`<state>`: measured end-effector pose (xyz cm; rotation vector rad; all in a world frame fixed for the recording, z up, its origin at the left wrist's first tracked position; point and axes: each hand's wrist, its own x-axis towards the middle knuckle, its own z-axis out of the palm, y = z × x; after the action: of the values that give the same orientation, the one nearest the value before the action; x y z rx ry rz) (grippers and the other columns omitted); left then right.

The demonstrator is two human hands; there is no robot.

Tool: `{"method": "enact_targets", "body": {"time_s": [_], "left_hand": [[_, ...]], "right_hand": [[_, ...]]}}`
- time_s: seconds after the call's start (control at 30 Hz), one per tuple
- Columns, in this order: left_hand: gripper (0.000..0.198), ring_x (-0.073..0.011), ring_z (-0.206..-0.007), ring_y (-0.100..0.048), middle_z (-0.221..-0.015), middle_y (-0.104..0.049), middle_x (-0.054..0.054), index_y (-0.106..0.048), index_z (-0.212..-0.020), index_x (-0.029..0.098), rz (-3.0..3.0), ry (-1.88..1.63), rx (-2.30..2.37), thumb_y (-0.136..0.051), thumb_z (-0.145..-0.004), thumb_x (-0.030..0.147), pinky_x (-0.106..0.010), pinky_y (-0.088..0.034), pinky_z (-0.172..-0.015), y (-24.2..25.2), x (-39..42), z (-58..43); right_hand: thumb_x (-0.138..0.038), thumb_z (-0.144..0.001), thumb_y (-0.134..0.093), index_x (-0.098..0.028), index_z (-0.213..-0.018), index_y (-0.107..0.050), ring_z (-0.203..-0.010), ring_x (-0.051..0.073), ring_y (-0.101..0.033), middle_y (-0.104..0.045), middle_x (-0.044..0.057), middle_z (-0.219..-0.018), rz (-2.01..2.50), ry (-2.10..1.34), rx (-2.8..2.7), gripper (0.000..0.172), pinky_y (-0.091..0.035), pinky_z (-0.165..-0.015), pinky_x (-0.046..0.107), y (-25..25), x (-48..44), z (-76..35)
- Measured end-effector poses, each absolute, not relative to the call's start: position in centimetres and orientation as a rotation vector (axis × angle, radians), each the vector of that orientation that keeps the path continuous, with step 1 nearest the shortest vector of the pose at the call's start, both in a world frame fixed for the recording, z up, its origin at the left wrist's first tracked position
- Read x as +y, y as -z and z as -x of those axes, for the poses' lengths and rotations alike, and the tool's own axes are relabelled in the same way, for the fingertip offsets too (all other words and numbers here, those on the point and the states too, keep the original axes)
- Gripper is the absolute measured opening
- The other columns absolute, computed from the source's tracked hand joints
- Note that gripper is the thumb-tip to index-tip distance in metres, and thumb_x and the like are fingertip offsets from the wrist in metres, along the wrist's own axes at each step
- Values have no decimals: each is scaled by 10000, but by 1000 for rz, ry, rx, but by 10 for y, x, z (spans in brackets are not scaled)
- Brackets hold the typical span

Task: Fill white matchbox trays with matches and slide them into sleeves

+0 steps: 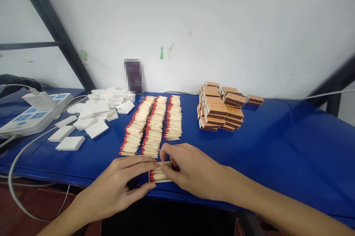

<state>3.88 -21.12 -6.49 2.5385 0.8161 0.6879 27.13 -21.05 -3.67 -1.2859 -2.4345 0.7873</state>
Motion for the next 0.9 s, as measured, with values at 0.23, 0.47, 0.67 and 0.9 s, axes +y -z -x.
{"method": "enact_targets", "body": {"time_s": [0.23, 0.47, 0.67, 0.9], "left_hand": [[332, -216, -1097, -674, -1238, -681, -38, -609, -1312, 284, -2572, -613, 828, -602, -981, 252, -355, -563, -958, 62, -211, -39], [328, -232, -1069, -690, -1241, -662, -52, -615, -1332, 327, -2734, -588, 791, -488, -1036, 266, -358, -595, -909, 64, -211, -36], [347, -245, -1118, -682, -1287, -664, -67, -556, -1377, 284, -2746, -636, 852, -500, -1035, 314, -375, -600, -926, 70, -212, -35], [298, -240, -1119, -686, -1296, -663, -51, -602, -1309, 294, -2716, -612, 876, -526, -1020, 297, -373, -601, -933, 69, -212, -37]], "right_hand": [[-292, -970, -533, -227, -1114, -544, -591, 131, -501, -552, -60, -669, 1311, -700, -2459, 159, -346, -531, 245, 32, -213, -277], [-339, -849, -676, -229, -770, -641, -481, 135, -456, -504, -36, -566, 1360, -43, -1990, 141, -360, -478, 282, 19, -223, -354], [-344, -842, -606, -192, -850, -672, -612, 187, -557, -624, 62, -791, 1635, 337, -1805, 166, -463, -653, 364, 24, -192, -427], [-383, -902, -602, -157, -1082, -703, -824, 217, -639, -653, 138, -1075, 1749, 259, -1784, 306, -496, -787, 360, 10, -160, -453]]}}
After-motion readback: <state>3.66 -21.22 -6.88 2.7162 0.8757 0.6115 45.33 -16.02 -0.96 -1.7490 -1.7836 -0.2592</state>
